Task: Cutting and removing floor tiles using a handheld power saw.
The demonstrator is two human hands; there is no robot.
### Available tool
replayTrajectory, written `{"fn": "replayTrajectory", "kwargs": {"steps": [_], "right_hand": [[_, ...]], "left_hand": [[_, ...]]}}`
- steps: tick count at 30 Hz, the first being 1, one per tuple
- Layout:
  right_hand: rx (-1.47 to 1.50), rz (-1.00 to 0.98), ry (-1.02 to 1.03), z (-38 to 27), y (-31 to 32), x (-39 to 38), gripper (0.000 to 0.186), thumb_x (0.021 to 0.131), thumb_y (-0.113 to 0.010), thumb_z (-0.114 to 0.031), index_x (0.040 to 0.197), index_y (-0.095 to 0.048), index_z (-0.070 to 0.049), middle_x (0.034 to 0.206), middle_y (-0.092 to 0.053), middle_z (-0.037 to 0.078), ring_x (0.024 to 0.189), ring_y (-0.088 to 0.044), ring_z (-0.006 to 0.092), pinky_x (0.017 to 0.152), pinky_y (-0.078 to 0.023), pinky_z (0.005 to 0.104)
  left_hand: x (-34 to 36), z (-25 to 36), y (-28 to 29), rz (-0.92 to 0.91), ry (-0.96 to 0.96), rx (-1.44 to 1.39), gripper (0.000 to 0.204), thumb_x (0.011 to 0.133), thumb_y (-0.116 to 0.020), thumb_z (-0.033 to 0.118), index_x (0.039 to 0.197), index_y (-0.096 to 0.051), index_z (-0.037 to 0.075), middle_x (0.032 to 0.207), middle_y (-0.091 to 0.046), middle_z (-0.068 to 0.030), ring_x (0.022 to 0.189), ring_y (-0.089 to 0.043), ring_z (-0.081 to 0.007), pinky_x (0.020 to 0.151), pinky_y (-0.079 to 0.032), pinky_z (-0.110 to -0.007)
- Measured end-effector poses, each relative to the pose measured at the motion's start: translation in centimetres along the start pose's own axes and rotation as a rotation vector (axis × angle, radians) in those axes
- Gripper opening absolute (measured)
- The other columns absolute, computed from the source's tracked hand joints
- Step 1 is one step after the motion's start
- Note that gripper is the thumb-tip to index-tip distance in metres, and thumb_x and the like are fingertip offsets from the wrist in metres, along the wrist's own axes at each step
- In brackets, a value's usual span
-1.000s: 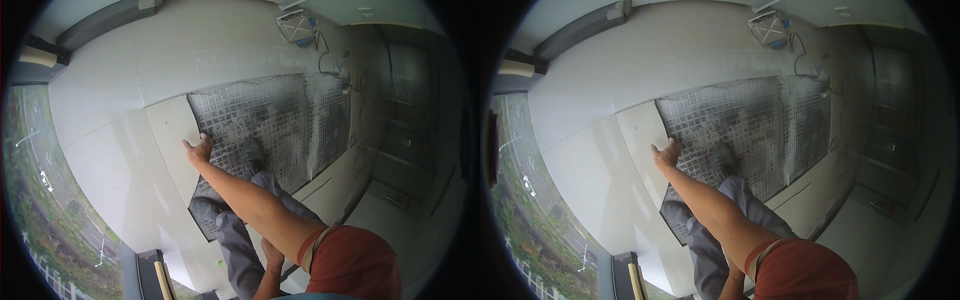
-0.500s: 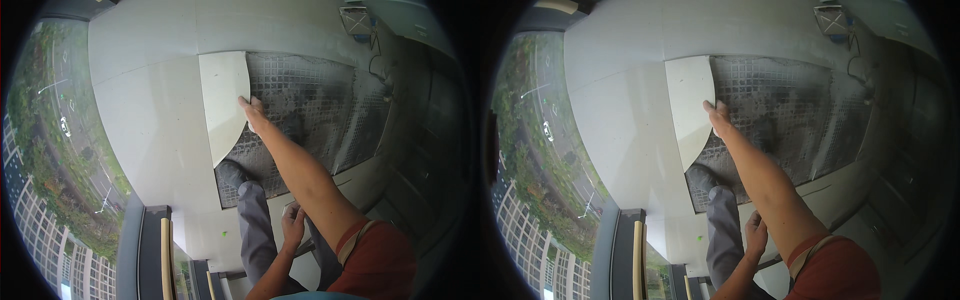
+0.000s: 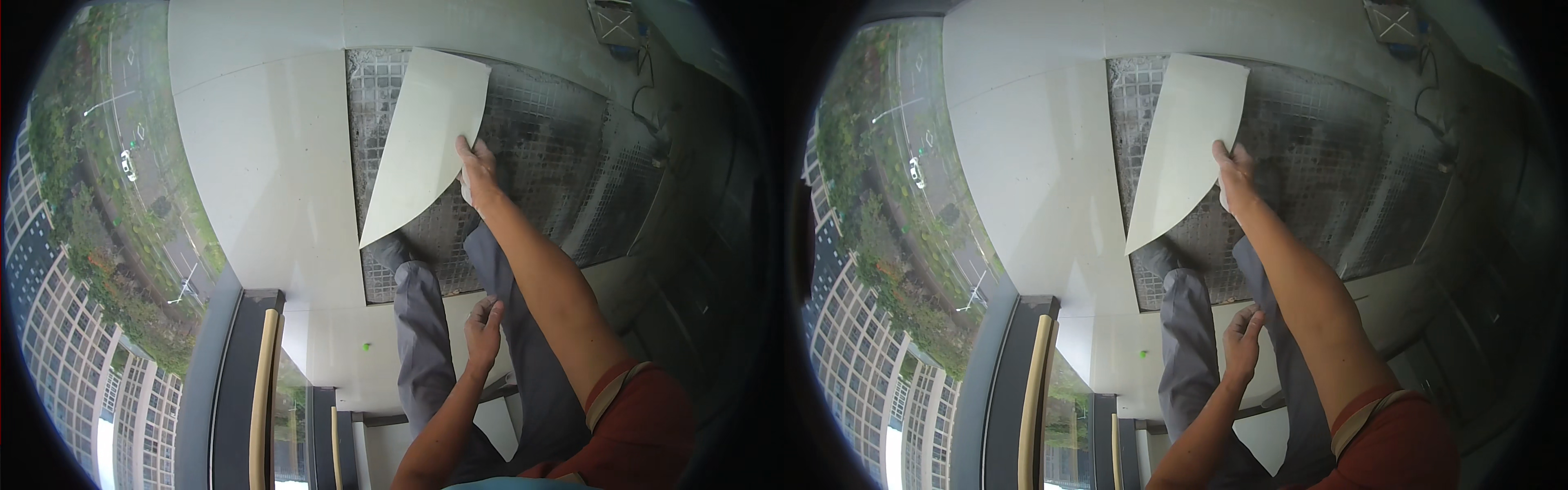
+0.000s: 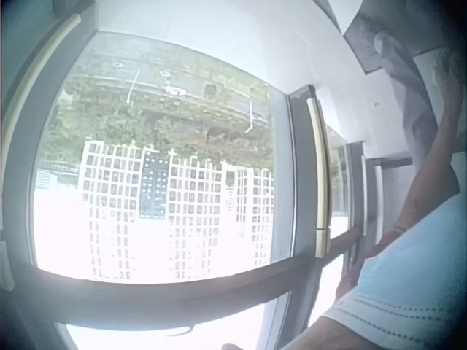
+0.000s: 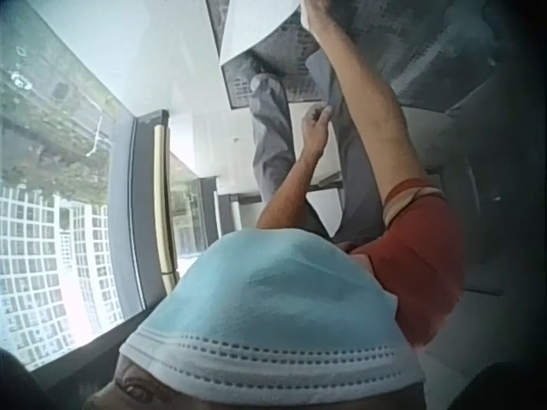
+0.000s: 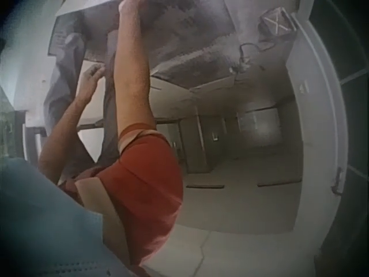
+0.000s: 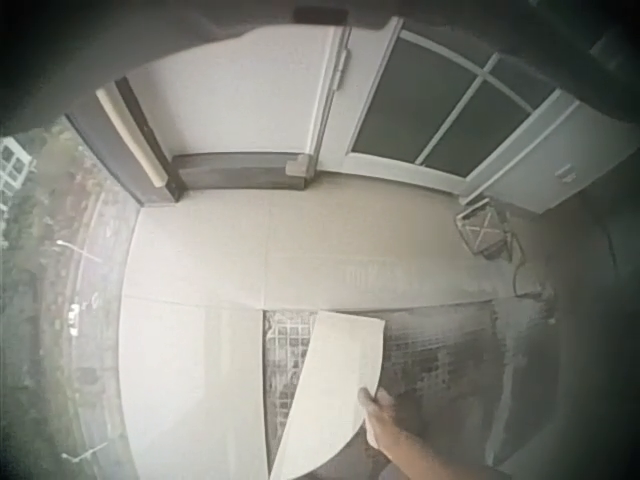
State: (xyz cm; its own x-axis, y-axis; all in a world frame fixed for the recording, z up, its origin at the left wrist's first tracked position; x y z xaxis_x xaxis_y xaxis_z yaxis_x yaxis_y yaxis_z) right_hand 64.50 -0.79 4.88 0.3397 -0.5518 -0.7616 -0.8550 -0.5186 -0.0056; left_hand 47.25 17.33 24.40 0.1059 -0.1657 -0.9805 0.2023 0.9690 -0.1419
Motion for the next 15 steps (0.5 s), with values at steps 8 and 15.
{"fn": "replayTrajectory", "kwargs": {"steps": [8,15], "right_hand": [[0.134,0.103,-0.131,-4.5,7.7,-4.0,0.040,0.098,-0.062,-0.028,0.130,-0.052,-0.006,0.125,-0.057,0.009,0.113,-0.057,0.0214,0.094,-0.049,0.0417],[0.216,0.276,-0.137,-5.9,15.3,-5.6,0.043,0.098,-0.061,-0.029,0.132,-0.046,-0.008,0.128,-0.054,0.009,0.115,-0.055,0.0219,0.094,-0.049,0.0399]], "left_hand": [[1.0,-0.6,1.0,0.149,0.003,-0.173,0.034,0.098,-0.062,0.023,0.119,-0.060,-0.004,0.106,-0.065,-0.0087,0.096,-0.062,-0.0160,0.089,-0.048,-0.029],[1.5,-0.1,0.8,0.184,0.001,-0.132,0.027,0.098,-0.062,0.025,0.109,-0.061,0.000,0.103,-0.067,-0.0079,0.092,-0.063,-0.0149,0.088,-0.048,-0.028]]}}
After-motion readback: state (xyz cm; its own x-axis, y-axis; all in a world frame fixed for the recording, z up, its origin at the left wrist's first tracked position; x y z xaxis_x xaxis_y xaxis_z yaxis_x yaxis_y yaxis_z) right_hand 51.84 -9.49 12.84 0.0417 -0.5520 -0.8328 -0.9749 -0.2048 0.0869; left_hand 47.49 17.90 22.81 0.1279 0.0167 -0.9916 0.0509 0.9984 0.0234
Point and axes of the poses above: each hand's wrist, its own x-axis towards the middle knuckle, its own y-axis out of the back of the hand, z = x × y, the point moved 7 cm from there along x, towards the middle knuckle
